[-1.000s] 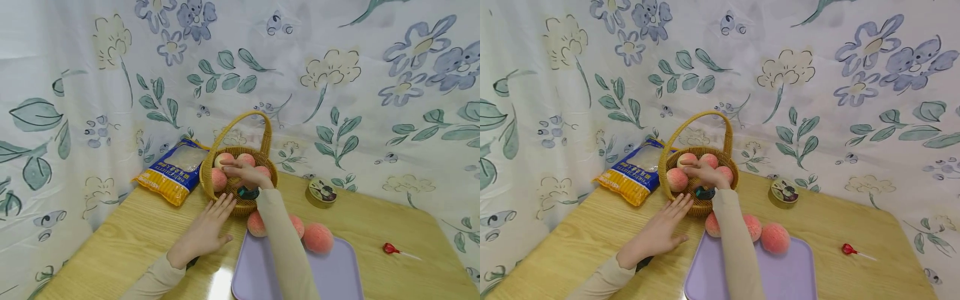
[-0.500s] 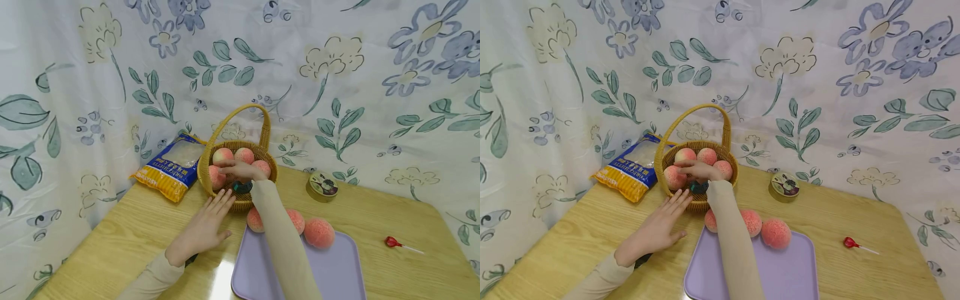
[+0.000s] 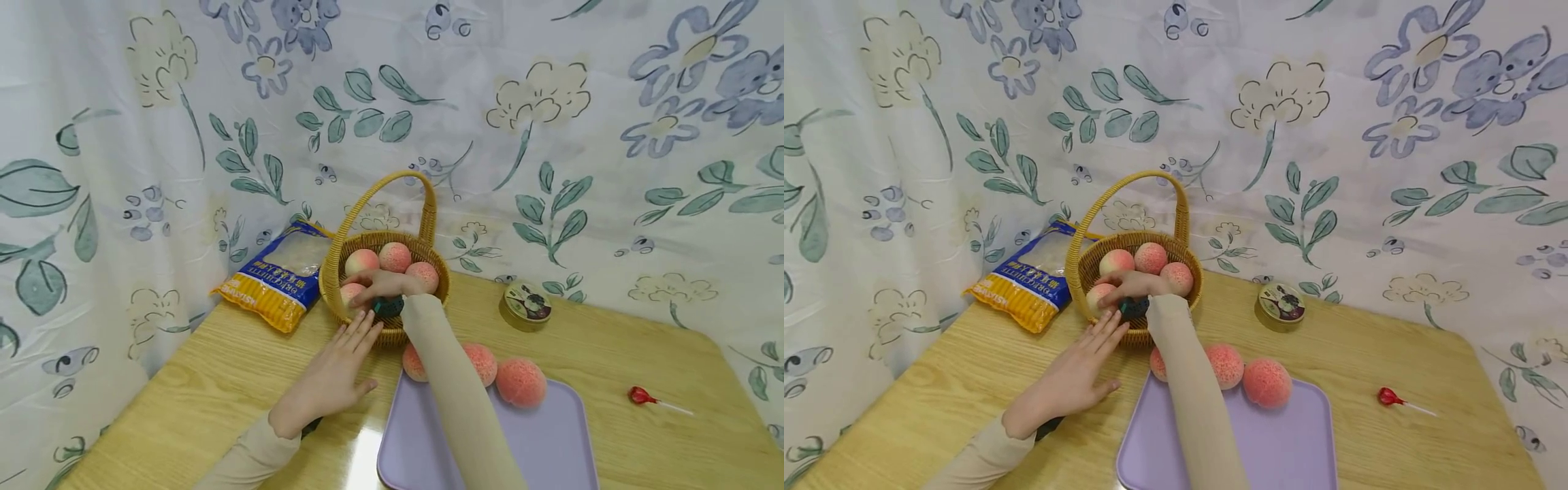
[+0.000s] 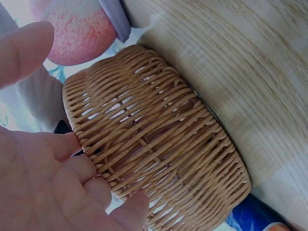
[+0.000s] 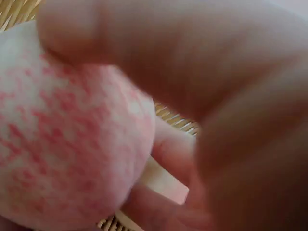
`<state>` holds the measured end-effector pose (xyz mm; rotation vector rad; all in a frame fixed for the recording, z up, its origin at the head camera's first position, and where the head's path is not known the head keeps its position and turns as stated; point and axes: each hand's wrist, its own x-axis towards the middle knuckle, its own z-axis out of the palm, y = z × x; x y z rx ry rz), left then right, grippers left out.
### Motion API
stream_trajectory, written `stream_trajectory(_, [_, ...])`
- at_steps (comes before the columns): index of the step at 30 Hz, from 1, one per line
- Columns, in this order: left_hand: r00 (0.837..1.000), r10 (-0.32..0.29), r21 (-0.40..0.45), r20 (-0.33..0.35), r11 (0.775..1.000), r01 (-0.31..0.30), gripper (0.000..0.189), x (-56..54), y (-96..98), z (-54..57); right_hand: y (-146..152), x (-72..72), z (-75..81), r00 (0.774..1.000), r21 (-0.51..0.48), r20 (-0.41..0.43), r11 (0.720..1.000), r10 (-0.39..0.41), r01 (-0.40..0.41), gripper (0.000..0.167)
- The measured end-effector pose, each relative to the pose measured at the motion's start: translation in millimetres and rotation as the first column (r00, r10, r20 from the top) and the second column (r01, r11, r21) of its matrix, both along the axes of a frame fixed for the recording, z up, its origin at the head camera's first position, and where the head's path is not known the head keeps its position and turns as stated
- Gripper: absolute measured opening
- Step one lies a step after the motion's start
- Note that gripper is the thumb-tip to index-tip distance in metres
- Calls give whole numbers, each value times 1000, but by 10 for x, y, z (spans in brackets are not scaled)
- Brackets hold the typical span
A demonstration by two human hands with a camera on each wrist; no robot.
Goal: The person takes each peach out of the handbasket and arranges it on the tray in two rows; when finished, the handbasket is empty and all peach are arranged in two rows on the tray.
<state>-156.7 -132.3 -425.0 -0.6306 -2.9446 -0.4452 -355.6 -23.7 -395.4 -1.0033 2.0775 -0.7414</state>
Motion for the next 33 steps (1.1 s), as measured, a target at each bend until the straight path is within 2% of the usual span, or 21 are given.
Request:
stream_trajectory(4, [1000, -9, 1, -16, 1000, 9, 90, 11, 1, -1, 64, 28, 30, 995, -24, -22, 995, -98, 97, 56])
stream_trajectory(9, [999, -18, -5, -26, 1000, 18, 91, 0, 28, -35, 269, 110, 132, 972, -83, 39, 969, -231, 233, 58])
stream_trajectory(13, [999, -22, 4, -24, 1000, 22, 91, -15, 21, -48, 445, 160, 270, 958, -189, 127, 942, -256, 277, 57])
stream_trajectory(17, [999, -21, 19, -32, 1000, 22, 91, -28, -10, -40, 631, 177, 399, 942, -306, 223, 899, -251, 312, 59])
stream_trajectory(23, [999, -17, 25, -33, 1000, 18, 91, -43, -44, -32, 1066, 219, 531, 909, -367, 319, 849, -269, 380, 63])
stream_trajectory(33, [999, -28, 41, -36, 999, 30, 91, -69, -12, -29, 1962, 370, 633, 876, -384, 278, 790, -395, 478, 63])
